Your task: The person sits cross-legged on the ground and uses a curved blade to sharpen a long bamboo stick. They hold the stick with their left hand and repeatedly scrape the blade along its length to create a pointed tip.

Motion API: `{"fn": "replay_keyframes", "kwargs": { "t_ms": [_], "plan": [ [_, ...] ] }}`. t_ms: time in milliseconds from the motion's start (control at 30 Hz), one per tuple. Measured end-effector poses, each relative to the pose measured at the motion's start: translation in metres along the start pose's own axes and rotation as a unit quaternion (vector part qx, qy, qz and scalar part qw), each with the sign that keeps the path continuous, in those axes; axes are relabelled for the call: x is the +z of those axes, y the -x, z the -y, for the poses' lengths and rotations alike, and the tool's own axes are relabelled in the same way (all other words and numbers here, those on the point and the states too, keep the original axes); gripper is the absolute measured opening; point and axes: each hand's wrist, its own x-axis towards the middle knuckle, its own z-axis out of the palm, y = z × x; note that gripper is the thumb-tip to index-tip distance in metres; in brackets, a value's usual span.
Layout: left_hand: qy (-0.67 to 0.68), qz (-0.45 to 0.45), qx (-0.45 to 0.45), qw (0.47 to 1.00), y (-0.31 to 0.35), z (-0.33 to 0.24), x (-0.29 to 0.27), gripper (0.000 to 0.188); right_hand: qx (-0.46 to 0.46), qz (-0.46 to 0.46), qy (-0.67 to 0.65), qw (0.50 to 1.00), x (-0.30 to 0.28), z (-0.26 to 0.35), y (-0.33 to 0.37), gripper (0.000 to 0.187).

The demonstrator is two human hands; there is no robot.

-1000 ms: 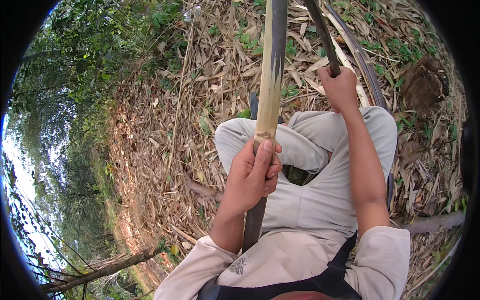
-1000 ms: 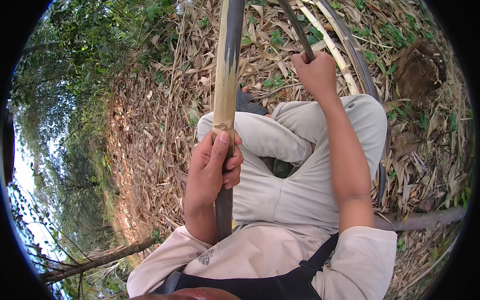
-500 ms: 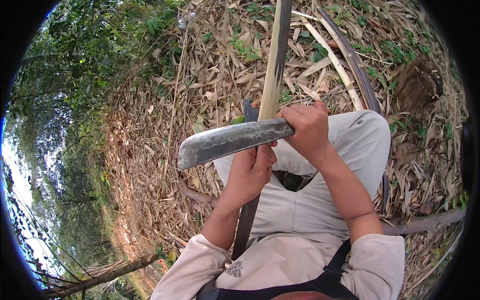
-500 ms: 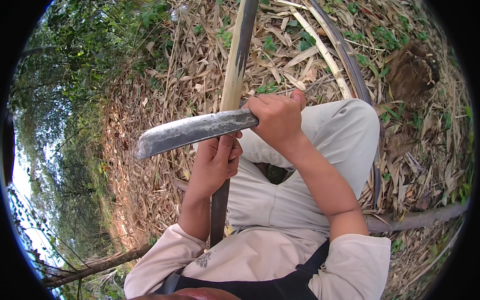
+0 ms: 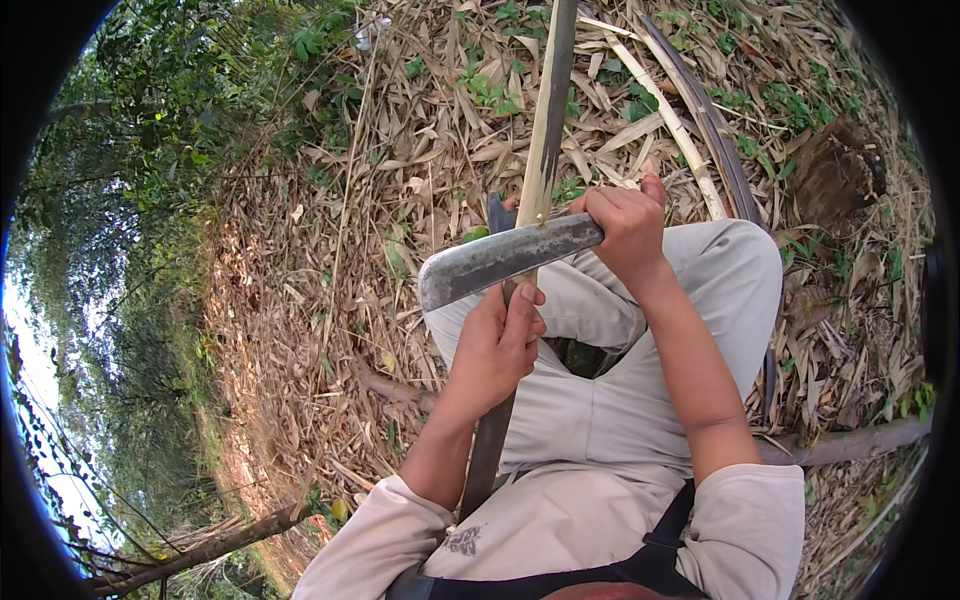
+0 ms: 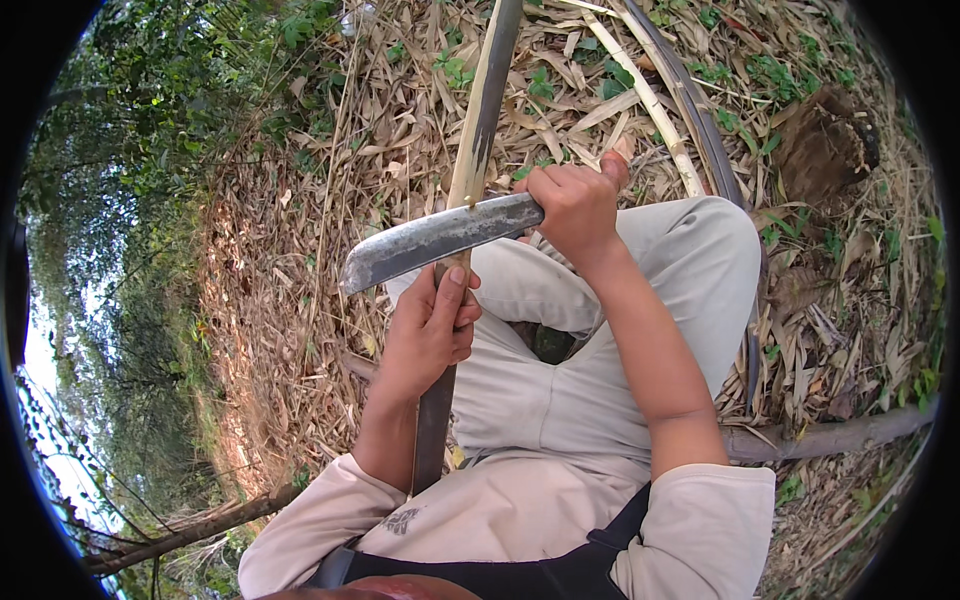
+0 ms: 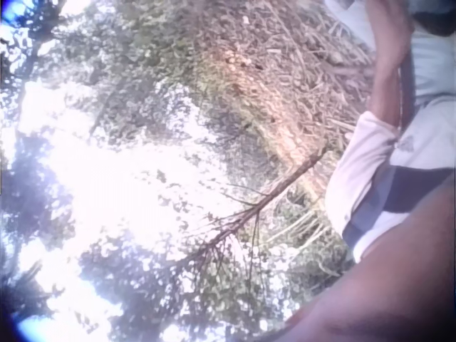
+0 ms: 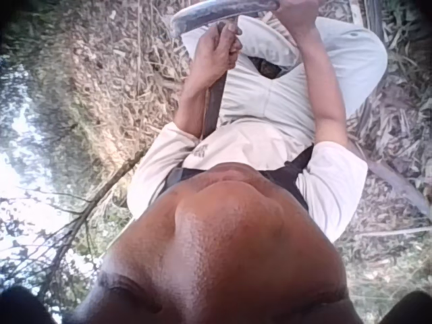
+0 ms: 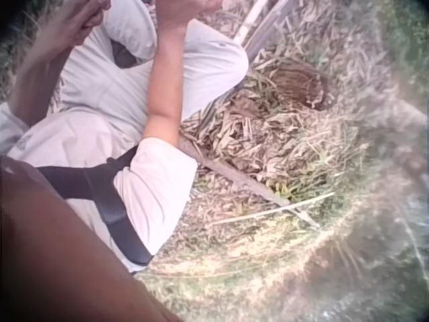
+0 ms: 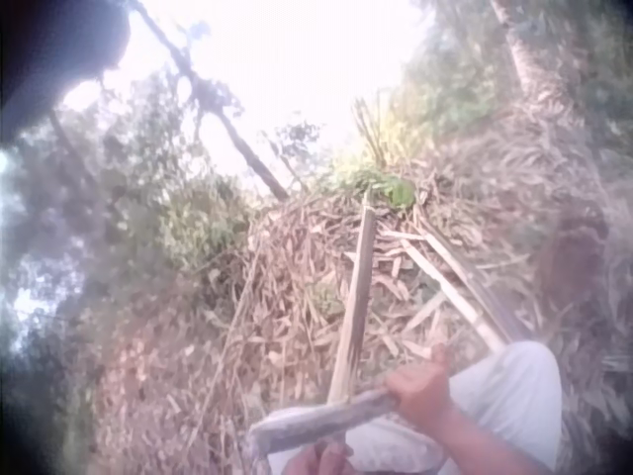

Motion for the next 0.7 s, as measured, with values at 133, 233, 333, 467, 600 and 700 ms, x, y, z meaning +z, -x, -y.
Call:
{"fn": "replay_keyframes", "kwargs": {
  "t_ms": [133,233,333,467,600,700],
  "plan": [
    [0.038,0.038,-0.038,0.998,0.049,0.025,-0.027,0.028,0.383,0.042,0.061,0.921,-0.007,-0.095,-0.033,0.035],
    [0.029,-0.001,-0.03,0.999,0.071,0.027,-0.054,0.029,0.457,-0.009,-0.05,0.888,-0.031,-0.088,-0.066,0.034],
    [0.078,-0.064,-0.021,0.995,0.022,0.034,-0.055,0.029,0.414,0.066,-0.209,0.884,-0.011,-0.036,-0.04,0.033],
    [0.093,0.012,-0.066,0.993,-0.021,0.036,-0.057,0.026,0.356,0.203,-0.201,0.89,-0.001,-0.001,-0.014,0.039],
    [-0.004,0.03,-0.068,0.997,-0.04,0.062,-0.063,0.026,0.378,0.223,-0.21,0.874,-0.005,0.006,-0.017,0.04],
    [-0.064,0.027,-0.049,0.996,-0.046,0.075,-0.075,0.025,0.367,0.209,-0.201,0.884,0.0,0.008,-0.015,0.033]
  ]
}}
